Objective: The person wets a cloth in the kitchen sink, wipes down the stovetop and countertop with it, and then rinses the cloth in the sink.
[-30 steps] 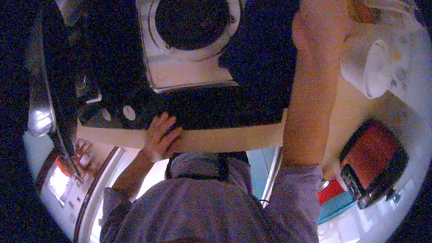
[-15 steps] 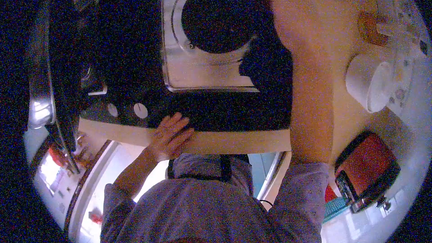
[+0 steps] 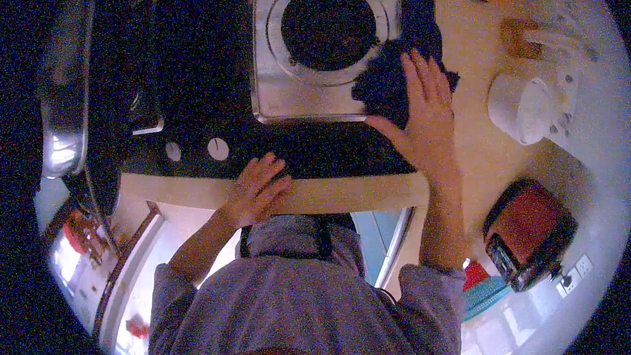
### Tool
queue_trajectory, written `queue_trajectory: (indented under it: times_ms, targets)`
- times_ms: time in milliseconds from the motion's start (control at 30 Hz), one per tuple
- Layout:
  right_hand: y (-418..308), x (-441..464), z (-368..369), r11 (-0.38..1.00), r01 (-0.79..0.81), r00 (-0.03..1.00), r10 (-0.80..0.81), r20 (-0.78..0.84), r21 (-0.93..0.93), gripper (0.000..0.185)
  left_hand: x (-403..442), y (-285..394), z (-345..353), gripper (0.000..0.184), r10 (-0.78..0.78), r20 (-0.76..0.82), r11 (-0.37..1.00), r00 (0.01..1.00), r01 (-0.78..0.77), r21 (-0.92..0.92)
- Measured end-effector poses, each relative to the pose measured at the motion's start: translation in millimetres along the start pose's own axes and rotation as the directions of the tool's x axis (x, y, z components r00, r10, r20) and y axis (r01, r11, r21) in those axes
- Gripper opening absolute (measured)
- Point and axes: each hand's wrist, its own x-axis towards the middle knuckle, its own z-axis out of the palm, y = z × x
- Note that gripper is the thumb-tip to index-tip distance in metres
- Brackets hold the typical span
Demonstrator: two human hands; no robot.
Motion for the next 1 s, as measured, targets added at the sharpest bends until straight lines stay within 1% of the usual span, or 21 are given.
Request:
queue_trajectory:
  times_ms: [33, 133, 233, 267, 300, 333, 400, 467, 500, 533, 567, 600, 633, 700, 800, 900, 933, 1000]
  targets:
    - [-6.4, -14.5, 5.6, 0.999, -0.029, 0.999, 0.028, -0.039, -0.025, 0.065, -2.8, 2.2, -0.9, 0.044, 0.003, -0.001, 1.0, 1.0, -0.003, 0.002]
    - [1.0, -60.5, 30.1, 0.993, -0.111, 0.991, 0.108, -0.084, -0.03, 0.067, -7.2, 5.5, -0.7, 0.041, -0.022, -0.009, 0.999, 1.0, 0.022, -0.036]
    - [5.7, -62.4, 35.8, 0.984, -0.175, 0.976, 0.179, -0.124, 0.043, 0.063, -10.5, 3.3, 4.3, 0.04, -0.042, -0.002, 0.997, 0.999, 0.042, -0.058]
    - [11.8, -51.8, 42.5, 0.968, -0.23, 0.945, 0.247, -0.216, 0.098, 0.057, -12.7, 1.1, 8.1, 0.04, -0.043, -0.009, 0.997, 0.999, 0.043, -0.064]
    - [20.0, -35.2, 47.7, 0.92, -0.271, 0.9, 0.347, -0.265, 0.282, 0.058, -15.8, -1.1, 12.8, 0.04, -0.046, -0.016, 0.997, 0.999, 0.045, -0.068]
    - [28.6, -13.6, 51.2, 0.841, -0.286, 0.845, 0.447, -0.292, 0.459, 0.058, -18.0, -3.2, 15.6, 0.039, -0.052, -0.026, 0.996, 0.998, 0.05, -0.073]
    - [43.0, 39.3, 50.4, 0.94, -0.178, 0.91, 0.269, -0.314, 0.29, 0.052, -19.5, -9.6, 19.9, 0.039, -0.065, -0.009, 0.995, 0.998, 0.064, -0.081]
    - [30.3, 98.5, 51.2, 0.951, -0.084, 0.96, 0.158, -0.233, 0.298, 0.048, -21.1, -17.8, 25.2, 0.041, -0.073, -0.004, 0.993, 0.997, 0.072, -0.09]
    - [31.6, 128.7, 63.9, 0.976, 0.103, 0.963, -0.051, -0.263, 0.191, 0.047, -22.7, -22.5, 29.0, 0.042, -0.072, -0.007, 0.993, 0.997, 0.071, -0.098]
    - [29.3, 153.7, 73.7, 0.954, 0.289, 0.927, -0.258, -0.273, 0.08, 0.046, -23.9, -25.1, 32.3, 0.043, -0.072, -0.01, 0.992, 0.997, 0.071, -0.103]
    - [8.5, 174.2, 71.5, 0.895, 0.423, 0.899, -0.393, -0.195, 0.145, 0.05, -24.2, -27.2, 34.9, 0.044, -0.07, -0.021, 0.993, 0.997, 0.068, -0.096]
    - [4.6, 194.2, 86.4, 0.837, 0.52, 0.853, -0.495, -0.166, 0.174, 0.051, -24.4, -28.9, 36.8, 0.045, -0.068, -0.03, 0.994, 0.997, 0.065, -0.09]
    - [-9.0, 205.9, 90.0, 0.773, 0.622, 0.783, -0.611, -0.121, 0.125, 0.05, -23.9, -30.3, 38.5, 0.045, -0.064, -0.042, 0.995, 0.997, 0.061, -0.082]
    - [-27.8, 215.8, 100.6, 0.727, 0.67, 0.736, -0.677, -0.008, 0.149, 0.049, -23.5, -32.6, 37.0, 0.044, -0.061, -0.031, 0.996, 0.998, 0.059, -0.063]
    - [-23.1, 217.0, 89.6, 0.732, 0.653, 0.723, -0.679, 0.127, 0.194, 0.047, -22.4, -29.6, 31.8, 0.043, -0.052, -0.057, 0.998, 0.997, 0.05, -0.045]
    - [7.7, 209.1, 80.2, 0.779, 0.574, 0.786, -0.611, 0.098, 0.251, 0.046, -20.5, -23.1, 26.5, 0.041, -0.048, -0.063, 0.998, 0.997, 0.045, -0.038]
    - [14.4, 202.3, 73.1, 0.81, 0.545, 0.811, -0.575, 0.11, 0.214, 0.047, -20.7, -21.9, 24.4, 0.041, -0.048, -0.053, 0.998, 0.997, 0.046, -0.037]
    - [40.4, 188.2, 73.3, 0.809, 0.579, 0.806, -0.587, 0.078, 0.105, 0.049, -22.7, -22.1, 26.5, 0.044, -0.029, -0.082, 0.999, 0.996, 0.026, -0.035]
